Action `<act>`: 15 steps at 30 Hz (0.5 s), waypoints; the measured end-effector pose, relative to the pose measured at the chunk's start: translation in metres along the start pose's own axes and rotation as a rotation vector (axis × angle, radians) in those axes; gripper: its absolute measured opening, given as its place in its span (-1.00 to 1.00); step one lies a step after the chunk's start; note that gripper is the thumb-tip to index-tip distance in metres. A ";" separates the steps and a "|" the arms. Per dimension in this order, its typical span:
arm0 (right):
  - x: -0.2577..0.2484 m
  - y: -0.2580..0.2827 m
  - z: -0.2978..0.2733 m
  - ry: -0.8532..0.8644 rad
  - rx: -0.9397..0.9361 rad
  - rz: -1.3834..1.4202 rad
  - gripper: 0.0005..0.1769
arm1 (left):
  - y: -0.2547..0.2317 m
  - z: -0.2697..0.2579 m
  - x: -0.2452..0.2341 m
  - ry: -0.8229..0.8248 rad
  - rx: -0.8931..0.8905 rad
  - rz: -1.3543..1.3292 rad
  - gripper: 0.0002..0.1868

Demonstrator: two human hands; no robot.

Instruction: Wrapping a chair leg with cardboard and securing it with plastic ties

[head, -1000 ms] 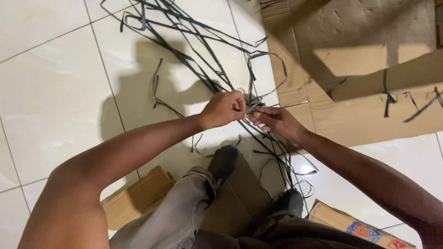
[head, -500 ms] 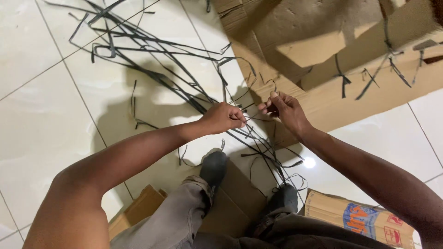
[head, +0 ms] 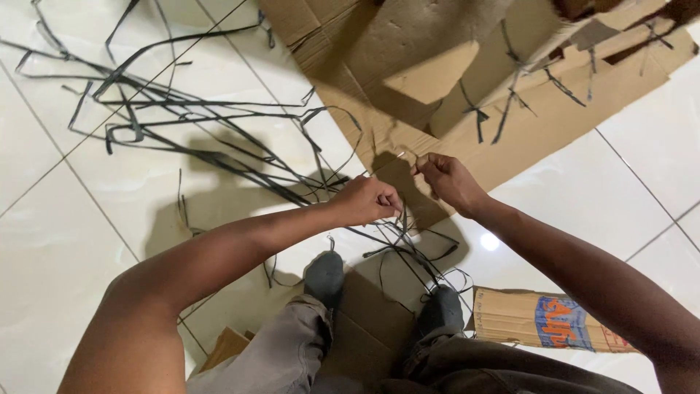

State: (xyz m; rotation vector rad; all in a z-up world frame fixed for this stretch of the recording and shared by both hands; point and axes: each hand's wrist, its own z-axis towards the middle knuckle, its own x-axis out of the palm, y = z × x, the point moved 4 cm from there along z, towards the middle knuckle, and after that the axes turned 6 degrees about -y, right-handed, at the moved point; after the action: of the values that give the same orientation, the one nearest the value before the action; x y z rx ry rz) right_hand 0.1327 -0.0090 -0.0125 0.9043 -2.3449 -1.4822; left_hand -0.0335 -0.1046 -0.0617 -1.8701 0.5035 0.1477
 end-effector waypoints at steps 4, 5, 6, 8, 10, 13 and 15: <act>-0.055 -0.079 0.037 -0.135 -0.006 -0.480 -0.65 | -0.004 0.025 -0.004 -0.048 0.073 0.164 -0.80; -0.070 -0.090 0.040 -0.205 -0.005 -0.521 -0.67 | 0.003 0.037 -0.005 -0.100 0.099 0.156 -0.79; -0.084 -0.100 0.043 -0.274 -0.002 -0.563 -0.69 | 0.009 0.050 -0.004 -0.152 0.123 0.146 -0.79; -0.111 -0.100 0.042 -0.351 0.013 -0.503 -0.68 | 0.000 0.061 -0.014 -0.208 0.154 0.151 -0.77; -0.136 -0.102 0.047 -0.429 0.024 -0.444 -0.68 | 0.008 0.085 -0.019 -0.265 0.186 0.155 -0.75; -0.167 -0.107 0.056 -0.558 0.079 -0.353 -0.66 | 0.038 0.136 -0.017 -0.332 0.219 0.227 -0.79; -0.181 -0.101 0.058 -0.680 0.007 -0.152 -0.72 | 0.048 0.167 -0.020 -0.411 0.164 0.119 -0.76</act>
State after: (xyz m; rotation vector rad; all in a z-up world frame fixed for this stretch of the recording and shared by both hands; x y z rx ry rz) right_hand 0.2847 0.1132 -0.1034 0.6557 -2.7727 -2.1070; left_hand -0.0473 0.0423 -0.1561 -1.5945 0.3297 0.5417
